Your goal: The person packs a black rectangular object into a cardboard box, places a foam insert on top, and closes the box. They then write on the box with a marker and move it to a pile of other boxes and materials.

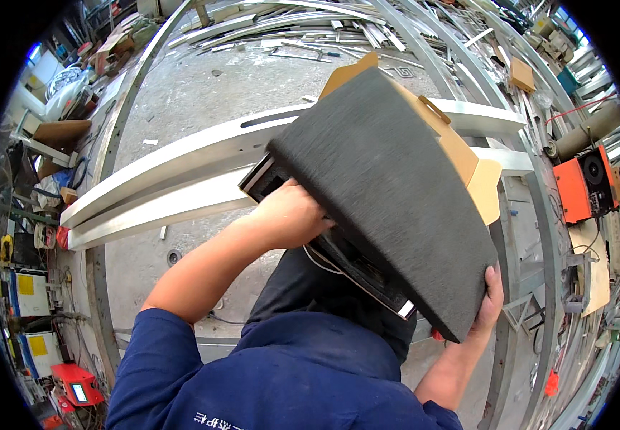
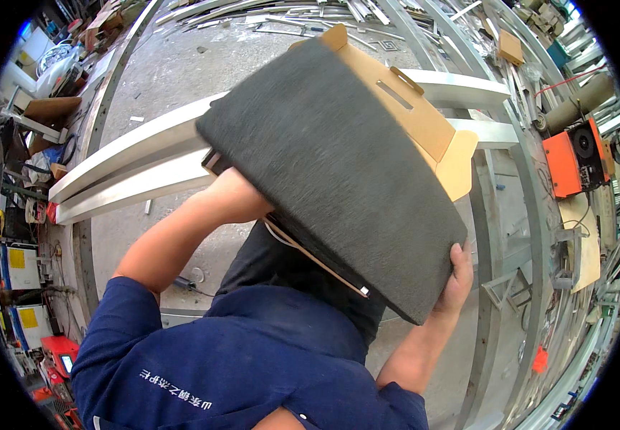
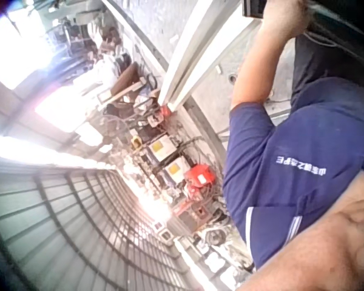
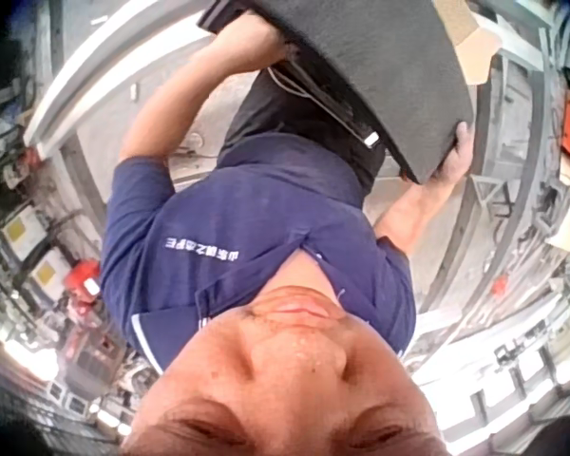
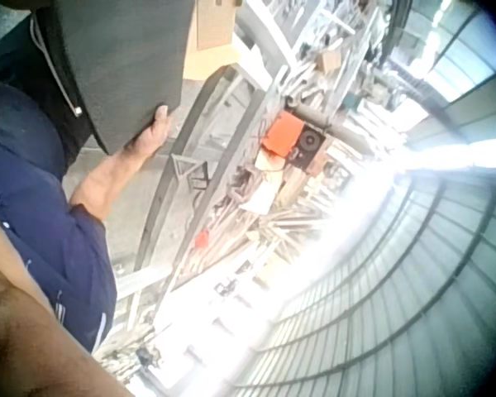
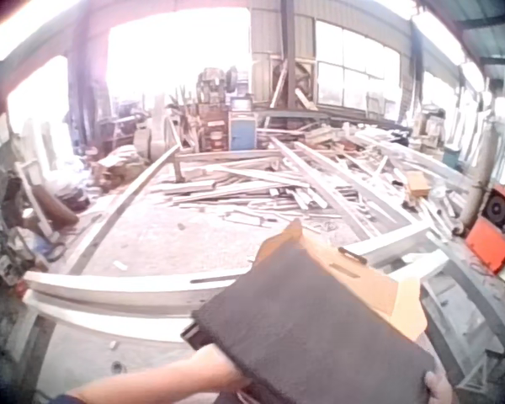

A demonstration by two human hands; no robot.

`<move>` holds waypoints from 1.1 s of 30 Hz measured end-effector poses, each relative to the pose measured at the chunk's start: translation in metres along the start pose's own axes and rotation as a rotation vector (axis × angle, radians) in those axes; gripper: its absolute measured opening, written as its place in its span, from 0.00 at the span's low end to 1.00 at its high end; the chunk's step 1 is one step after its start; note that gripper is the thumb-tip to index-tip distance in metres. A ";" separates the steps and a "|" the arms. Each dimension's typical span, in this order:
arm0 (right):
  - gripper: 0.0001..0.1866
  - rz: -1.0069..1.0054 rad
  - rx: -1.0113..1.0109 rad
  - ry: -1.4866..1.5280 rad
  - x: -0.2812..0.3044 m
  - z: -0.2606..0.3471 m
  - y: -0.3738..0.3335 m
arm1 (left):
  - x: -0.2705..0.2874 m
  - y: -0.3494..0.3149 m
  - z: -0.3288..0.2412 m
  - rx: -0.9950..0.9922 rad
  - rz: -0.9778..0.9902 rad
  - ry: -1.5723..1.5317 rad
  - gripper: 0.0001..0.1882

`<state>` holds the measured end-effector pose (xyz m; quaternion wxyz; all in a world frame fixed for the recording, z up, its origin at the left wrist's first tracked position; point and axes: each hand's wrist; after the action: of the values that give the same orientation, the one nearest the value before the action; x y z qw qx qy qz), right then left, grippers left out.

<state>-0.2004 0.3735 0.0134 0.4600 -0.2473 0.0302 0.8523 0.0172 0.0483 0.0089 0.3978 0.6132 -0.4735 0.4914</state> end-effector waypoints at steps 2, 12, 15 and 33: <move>0.29 0.044 0.038 -0.125 -0.006 0.001 0.002 | 0.006 -0.016 0.019 0.085 -0.053 -0.121 0.21; 0.32 0.047 0.088 -0.284 -0.021 -0.018 0.018 | 0.023 -0.061 0.079 0.508 -0.400 -0.755 0.19; 0.32 0.045 0.090 -0.295 -0.042 -0.028 0.020 | 0.023 -0.053 0.063 0.560 -0.260 -0.715 0.24; 0.30 -0.148 0.225 -1.434 -0.060 -0.037 0.015 | 0.025 -0.002 0.050 0.267 -0.159 0.044 0.28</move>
<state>-0.1701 0.3087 0.0050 0.4456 0.4192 -0.2080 0.7632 0.0321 -0.0031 0.0230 0.3605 0.6855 -0.3450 0.5301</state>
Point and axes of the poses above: each hand's wrist, its own y-axis towards the middle knuckle, its own x-axis out of the back of the hand, z = x × y, and after that the axes turned 6 degrees about y, right-handed
